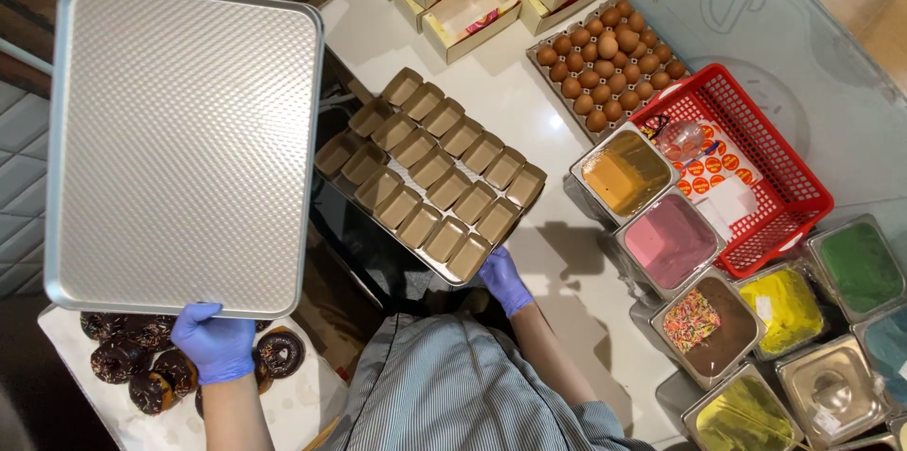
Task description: The recorder prepares a piping bag by filling it with white frosting from a bowl using a spatula and then trimming the tip with scissors.
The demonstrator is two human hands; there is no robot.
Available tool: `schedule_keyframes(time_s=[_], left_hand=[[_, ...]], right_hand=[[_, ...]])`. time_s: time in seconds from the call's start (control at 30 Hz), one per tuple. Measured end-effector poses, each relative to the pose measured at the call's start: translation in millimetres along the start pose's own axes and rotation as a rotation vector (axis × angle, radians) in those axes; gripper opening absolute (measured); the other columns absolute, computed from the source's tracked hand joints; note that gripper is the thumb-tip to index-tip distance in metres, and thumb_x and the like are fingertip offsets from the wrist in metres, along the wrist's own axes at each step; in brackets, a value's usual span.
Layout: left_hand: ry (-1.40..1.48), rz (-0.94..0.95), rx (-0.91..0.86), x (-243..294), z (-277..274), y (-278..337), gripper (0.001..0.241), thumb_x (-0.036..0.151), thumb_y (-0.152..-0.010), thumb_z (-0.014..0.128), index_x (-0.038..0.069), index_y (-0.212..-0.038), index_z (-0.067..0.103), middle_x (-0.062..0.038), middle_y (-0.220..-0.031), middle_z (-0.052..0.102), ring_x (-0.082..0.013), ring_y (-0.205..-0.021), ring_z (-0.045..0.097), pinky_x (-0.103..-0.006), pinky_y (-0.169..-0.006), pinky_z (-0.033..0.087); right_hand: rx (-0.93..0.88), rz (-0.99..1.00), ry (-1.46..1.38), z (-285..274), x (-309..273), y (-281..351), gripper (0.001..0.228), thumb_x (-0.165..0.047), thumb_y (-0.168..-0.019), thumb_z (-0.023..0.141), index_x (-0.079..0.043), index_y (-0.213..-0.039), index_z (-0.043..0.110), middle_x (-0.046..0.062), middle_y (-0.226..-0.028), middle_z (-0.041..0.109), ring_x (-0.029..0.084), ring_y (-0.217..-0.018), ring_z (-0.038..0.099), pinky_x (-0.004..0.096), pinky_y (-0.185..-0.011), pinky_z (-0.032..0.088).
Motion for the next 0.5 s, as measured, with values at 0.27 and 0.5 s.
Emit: schedule_keyframes(time_s=[0.27,0.5], left_hand=[[-0.084,0.160,-0.026,54,-15,-10,0.099,0.002,-0.070,0.061,-0.002,-0.165,0.034,-0.014,-0.136,0.057,-0.0329,-0.141,0.056,-0.0471,-0.128,0.038],[-0.134,0.214,-0.100,74,-51,-21,0.102,0.000,-0.071,0.063,-0.003,-0.168,0.028,-0.015,-0.139,0.052,-0.0329,-0.146,0.051,-0.0481,-0.136,0.040]], right_hand=[[-0.168,-0.129,-0.088,69,-59,25,0.056,0.013,-0.080,0.044,0.005,-0.133,0.058,0.019,-0.131,0.068,0.031,-0.122,0.066,0.044,-0.107,0.053],[0.109,-0.441,1.216,46,-123,26,0.016,0.001,-0.097,0.060,0.008,-0.103,0.073,0.022,-0.097,0.072,0.035,-0.077,0.070,0.046,-0.071,0.059]])
Point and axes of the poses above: each hand's wrist, its own y-axis away from the middle knuckle, its own z-axis out of the palm, x = y × z, the point moved 8 cm from there along -y, towards the middle knuckle
